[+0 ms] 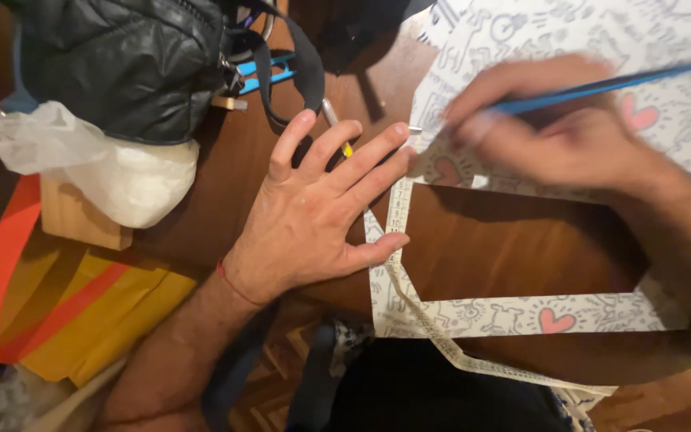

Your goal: Measuring, marking, and cutting patterned material for a leather goods project

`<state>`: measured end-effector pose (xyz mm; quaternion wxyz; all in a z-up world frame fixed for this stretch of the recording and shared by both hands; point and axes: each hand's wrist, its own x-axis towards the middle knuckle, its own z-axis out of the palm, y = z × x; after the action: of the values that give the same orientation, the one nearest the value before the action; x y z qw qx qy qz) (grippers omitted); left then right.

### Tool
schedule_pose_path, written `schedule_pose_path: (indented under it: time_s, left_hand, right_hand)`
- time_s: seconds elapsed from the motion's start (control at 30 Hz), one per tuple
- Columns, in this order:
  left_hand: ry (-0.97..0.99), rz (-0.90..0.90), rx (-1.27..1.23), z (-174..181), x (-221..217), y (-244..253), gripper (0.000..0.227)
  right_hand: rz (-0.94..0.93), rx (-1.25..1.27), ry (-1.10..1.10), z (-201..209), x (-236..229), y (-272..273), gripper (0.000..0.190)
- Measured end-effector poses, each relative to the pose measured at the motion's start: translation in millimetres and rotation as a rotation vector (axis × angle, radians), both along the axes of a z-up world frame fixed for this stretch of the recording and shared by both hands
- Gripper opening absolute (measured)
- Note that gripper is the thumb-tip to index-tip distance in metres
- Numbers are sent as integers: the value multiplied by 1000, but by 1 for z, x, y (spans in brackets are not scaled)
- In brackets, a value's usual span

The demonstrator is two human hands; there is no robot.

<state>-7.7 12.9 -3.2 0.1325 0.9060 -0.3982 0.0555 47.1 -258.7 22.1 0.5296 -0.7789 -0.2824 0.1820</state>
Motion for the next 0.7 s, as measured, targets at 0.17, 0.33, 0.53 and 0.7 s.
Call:
schedule_pose_path:
  time_s: [0.17,0.33,0.53,0.7]
  left_hand:
    - [-157,25,56,0,-14,0,69]
    - [-231,46,62,7,-27,-12,53]
    - [-378,16,-86,21,-40,-46,8]
    - [-296,38,-80,26,-50,-73,9]
  right_hand:
    - [-187,-321,-181,40,-25,-67,27]
    - [-148,-573,-312,3,-96,-132,37]
    - [-141,-490,-336,-13,-146,-108,18]
    - [-51,-319,-429,-9,-142,-109,18]
